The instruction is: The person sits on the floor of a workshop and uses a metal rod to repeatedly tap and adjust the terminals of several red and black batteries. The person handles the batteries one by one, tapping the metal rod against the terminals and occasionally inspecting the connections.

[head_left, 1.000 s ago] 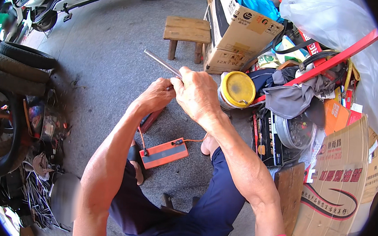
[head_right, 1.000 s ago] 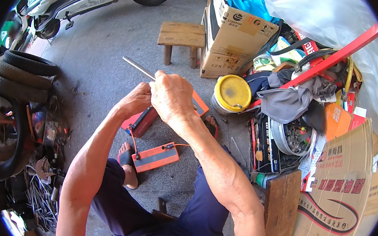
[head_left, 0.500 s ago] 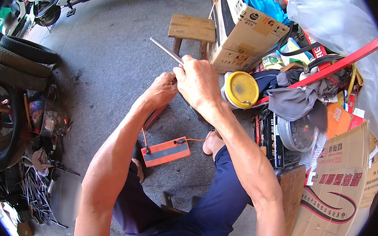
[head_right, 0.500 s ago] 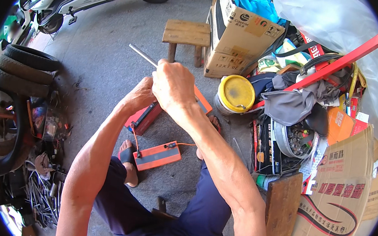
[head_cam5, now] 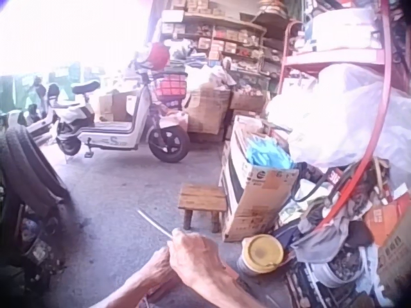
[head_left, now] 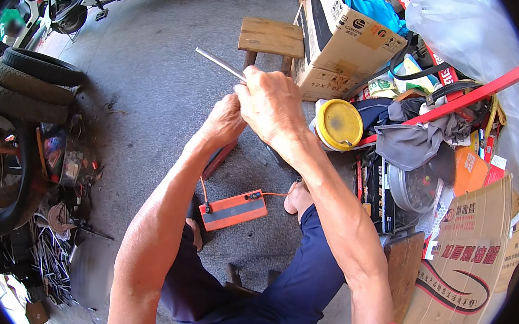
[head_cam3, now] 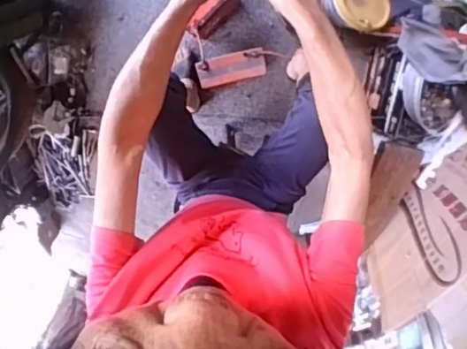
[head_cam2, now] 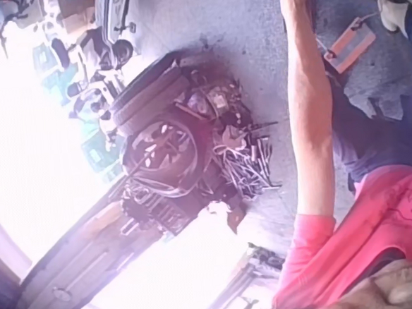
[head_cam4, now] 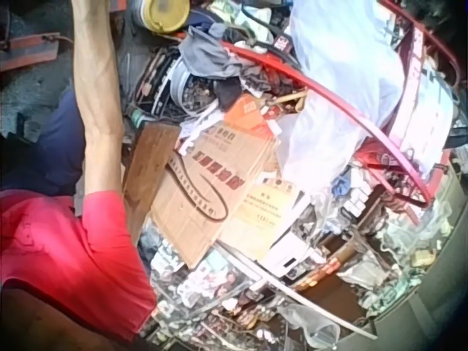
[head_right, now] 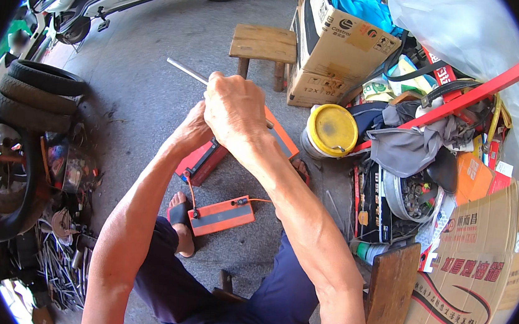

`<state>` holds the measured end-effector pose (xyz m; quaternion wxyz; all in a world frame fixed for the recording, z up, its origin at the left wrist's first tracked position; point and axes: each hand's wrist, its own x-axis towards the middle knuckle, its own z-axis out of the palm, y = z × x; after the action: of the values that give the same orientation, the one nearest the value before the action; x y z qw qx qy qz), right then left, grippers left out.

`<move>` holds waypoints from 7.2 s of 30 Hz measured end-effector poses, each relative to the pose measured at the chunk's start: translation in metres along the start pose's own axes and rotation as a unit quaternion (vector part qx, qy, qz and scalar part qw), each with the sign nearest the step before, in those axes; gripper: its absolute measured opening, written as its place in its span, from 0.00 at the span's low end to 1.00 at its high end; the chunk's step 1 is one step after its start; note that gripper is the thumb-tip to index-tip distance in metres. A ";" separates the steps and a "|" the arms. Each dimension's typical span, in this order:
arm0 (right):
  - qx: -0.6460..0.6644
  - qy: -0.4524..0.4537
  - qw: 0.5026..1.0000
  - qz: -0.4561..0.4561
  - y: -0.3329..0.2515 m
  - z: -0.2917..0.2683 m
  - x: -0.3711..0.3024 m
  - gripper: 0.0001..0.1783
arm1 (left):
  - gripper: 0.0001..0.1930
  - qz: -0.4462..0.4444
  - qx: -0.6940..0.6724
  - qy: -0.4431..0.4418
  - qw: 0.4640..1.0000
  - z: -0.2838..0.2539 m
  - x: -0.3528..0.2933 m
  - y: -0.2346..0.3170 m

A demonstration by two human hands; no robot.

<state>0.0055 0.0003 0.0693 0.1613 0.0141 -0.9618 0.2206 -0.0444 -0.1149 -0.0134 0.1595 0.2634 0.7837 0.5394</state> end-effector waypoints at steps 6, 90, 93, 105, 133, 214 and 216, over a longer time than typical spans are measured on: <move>-0.010 -0.009 0.999 0.032 -0.001 -0.010 -0.004 0.12 | 0.17 -0.032 0.088 -0.055 0.994 0.000 0.003 0.004; -0.013 0.002 0.989 0.148 0.051 -0.064 -0.021 0.16 | 0.17 0.025 0.078 0.054 0.995 -0.017 -0.001 0.010; -0.027 -0.028 0.986 0.159 0.053 -0.065 -0.024 0.17 | 0.12 0.012 0.181 0.144 0.973 -0.014 0.003 0.011; -0.093 -0.128 0.972 0.175 0.080 -0.047 -0.042 0.14 | 0.25 -0.036 0.104 0.255 0.961 -0.016 0.010 0.003; -0.096 -0.262 0.955 0.095 0.080 -0.007 -0.048 0.14 | 0.13 -0.089 0.044 0.163 0.982 -0.016 0.010 0.007; 0.560 -0.068 0.718 0.408 0.083 0.225 -0.073 0.11 | 0.04 -0.025 0.003 0.253 0.967 -0.032 0.014 -0.011; 0.633 -0.088 0.641 0.426 0.093 0.214 -0.077 0.12 | 0.05 -0.039 -0.038 0.232 0.971 -0.037 0.010 -0.005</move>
<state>0.0043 -0.0111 -0.1762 -0.0841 -0.2792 -0.4971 0.8172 -0.0739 -0.1386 -0.0040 0.0046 0.0942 0.7878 0.6086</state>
